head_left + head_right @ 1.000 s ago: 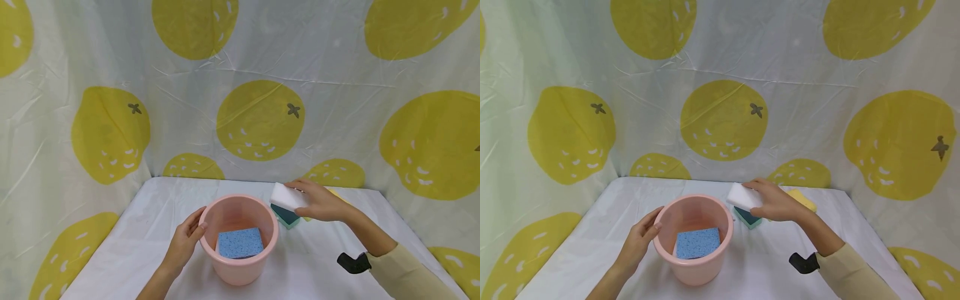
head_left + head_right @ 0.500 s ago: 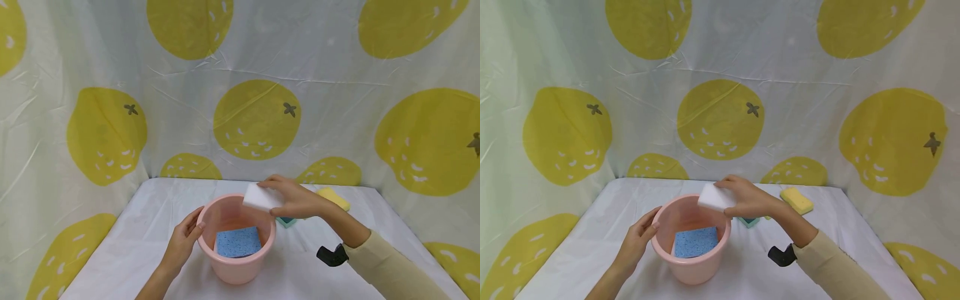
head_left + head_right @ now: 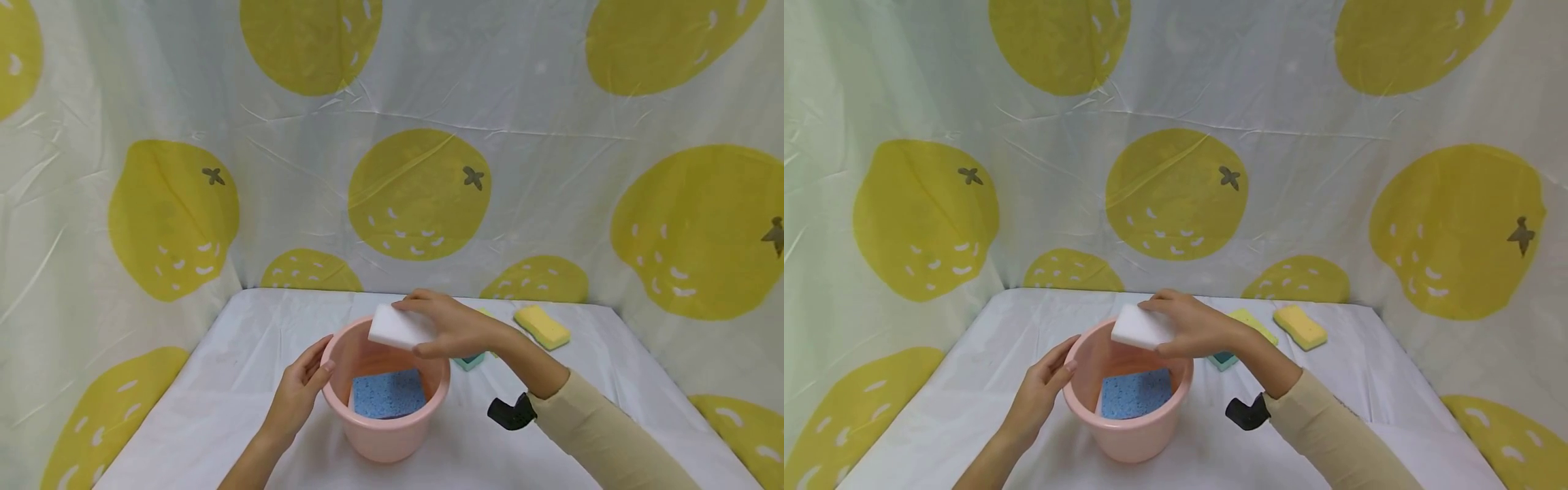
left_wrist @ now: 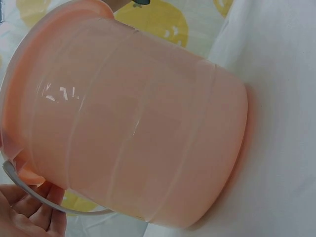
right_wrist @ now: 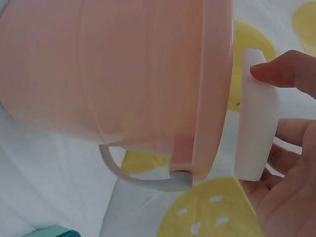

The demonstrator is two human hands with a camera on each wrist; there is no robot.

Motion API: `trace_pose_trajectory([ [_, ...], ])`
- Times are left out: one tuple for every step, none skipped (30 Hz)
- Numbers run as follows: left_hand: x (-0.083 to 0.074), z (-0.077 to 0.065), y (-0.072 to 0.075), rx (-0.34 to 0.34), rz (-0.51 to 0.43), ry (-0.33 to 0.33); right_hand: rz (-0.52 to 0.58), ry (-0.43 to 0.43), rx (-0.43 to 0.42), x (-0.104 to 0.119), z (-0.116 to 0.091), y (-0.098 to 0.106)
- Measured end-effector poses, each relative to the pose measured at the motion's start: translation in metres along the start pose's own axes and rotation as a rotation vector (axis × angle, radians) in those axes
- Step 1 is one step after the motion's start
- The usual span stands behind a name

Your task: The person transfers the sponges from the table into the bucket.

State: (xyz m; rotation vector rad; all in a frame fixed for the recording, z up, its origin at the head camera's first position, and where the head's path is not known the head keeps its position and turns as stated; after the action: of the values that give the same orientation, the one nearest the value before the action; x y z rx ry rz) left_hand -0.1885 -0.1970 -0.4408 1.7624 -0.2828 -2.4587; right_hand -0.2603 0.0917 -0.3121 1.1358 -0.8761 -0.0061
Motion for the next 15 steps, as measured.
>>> trace_pose_trajectory([
  [0.0,0.0,0.0,-0.001,0.003,0.0,-0.001,0.006,0.006,0.0,0.002,-0.001],
  [0.0,0.0,0.0,-0.001,0.006,0.001,0.0,0.009,0.013,0.001,0.003,-0.001],
  [0.001,0.0,0.0,-0.002,0.008,0.005,0.003,0.012,0.018,0.001,0.005,-0.002],
  [0.001,0.0,0.0,-0.002,0.007,0.01,0.006,0.014,0.024,0.001,0.007,-0.003],
  [0.001,0.0,0.0,-0.001,0.004,0.016,0.01,0.012,0.03,0.002,0.008,-0.004],
  [0.002,0.0,0.0,0.001,0.006,0.016,0.009,0.01,0.036,0.002,0.009,-0.005],
  [0.002,0.0,-0.001,0.002,0.004,0.015,0.009,0.006,0.042,0.002,0.01,-0.006],
  [0.002,0.0,-0.001,0.002,0.004,0.017,0.006,0.001,0.047,0.003,0.011,-0.007],
  [0.002,0.0,-0.001,0.003,0.005,0.016,0.004,-0.003,0.051,0.003,0.012,-0.008],
  [0.002,0.001,-0.001,0.001,0.008,0.012,0.005,-0.008,0.057,0.003,0.013,-0.009],
  [0.002,0.001,-0.001,-0.002,0.012,0.009,0.005,-0.009,0.063,0.004,0.013,-0.009],
  [0.002,0.001,-0.001,-0.006,0.019,0.003,0.006,-0.009,0.068,0.004,0.014,-0.01],
  [0.002,0.001,-0.001,-0.009,0.02,0.002,0.011,-0.01,0.072,0.005,0.015,-0.011],
  [0.002,0.001,-0.001,-0.011,0.023,0.002,0.016,-0.011,0.075,0.005,0.015,-0.011],
  [0.002,0.001,0.0,-0.011,0.024,0.002,0.023,-0.01,0.076,0.005,0.016,-0.012],
])
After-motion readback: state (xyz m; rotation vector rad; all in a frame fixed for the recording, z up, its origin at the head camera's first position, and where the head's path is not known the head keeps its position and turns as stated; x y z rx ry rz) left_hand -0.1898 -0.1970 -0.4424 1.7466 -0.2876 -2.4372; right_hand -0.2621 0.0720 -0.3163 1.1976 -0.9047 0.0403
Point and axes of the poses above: each hand's wrist, its own z-axis towards the middle knuckle, its own y-axis out of the back of the hand, x = y × z, the point moved 1 cm from there along z, towards the middle knuckle, and after that the axes turned 11 degrees about z, right-handed, at the moved point
